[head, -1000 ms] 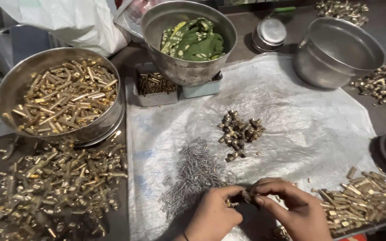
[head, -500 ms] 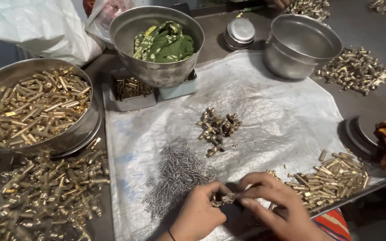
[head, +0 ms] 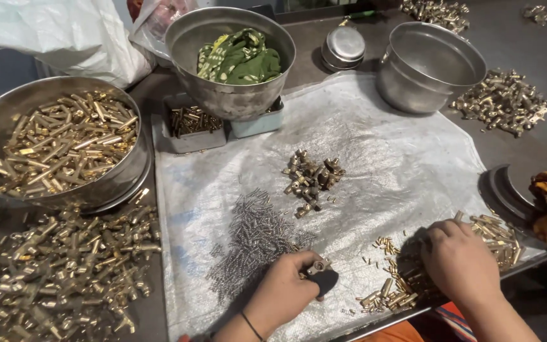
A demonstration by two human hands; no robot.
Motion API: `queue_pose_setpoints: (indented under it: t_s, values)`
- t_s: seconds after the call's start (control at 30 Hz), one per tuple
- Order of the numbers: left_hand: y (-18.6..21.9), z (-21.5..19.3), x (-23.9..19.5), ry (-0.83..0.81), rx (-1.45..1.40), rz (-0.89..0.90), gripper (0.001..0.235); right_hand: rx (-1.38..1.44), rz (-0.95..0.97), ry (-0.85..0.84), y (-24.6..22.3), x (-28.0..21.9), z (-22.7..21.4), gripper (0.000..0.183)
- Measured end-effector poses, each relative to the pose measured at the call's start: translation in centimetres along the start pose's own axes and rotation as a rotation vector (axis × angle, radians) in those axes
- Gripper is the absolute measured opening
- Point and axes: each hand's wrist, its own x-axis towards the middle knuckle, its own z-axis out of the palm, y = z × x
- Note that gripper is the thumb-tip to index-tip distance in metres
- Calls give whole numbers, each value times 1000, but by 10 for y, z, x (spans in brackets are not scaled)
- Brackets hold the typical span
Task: Assembling small metal pins into brass valve bodies at a workbench.
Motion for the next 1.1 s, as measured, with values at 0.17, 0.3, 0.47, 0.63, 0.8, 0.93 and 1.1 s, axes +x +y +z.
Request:
queue_pose_setpoints:
  t_s: [0.17, 0.3, 0.47, 0.63, 0.8, 0.93, 1.1]
  values:
    - [9, -3, -3, -68, 149, -11, 23, 376, 401, -187, -51, 2, -92, 27]
    - [2, 2, -1, -142, 70, -79, 42, 949, -12, -89, -69, -17, -73, 23]
    - [-5, -2, 0, -134, 15, -56, 51, 1215, -301, -152, -90, -31, -33, 30]
    - [-13, -1, 1, -99, 182, 45, 45, 1361, -76, -266, -94, -22, -49, 31]
    - [-3, 1, -3, -118, 223, 20, 45, 1589, 168, -359, -97, -18, -50, 46]
    - [-6, 1, -2, -174, 70, 50, 44, 1648, 220, -352, -97, -14, -54, 48]
    - [-16, 1, 2, -219, 24, 47, 33, 1584, 106, -345, -99, -20, -56, 49]
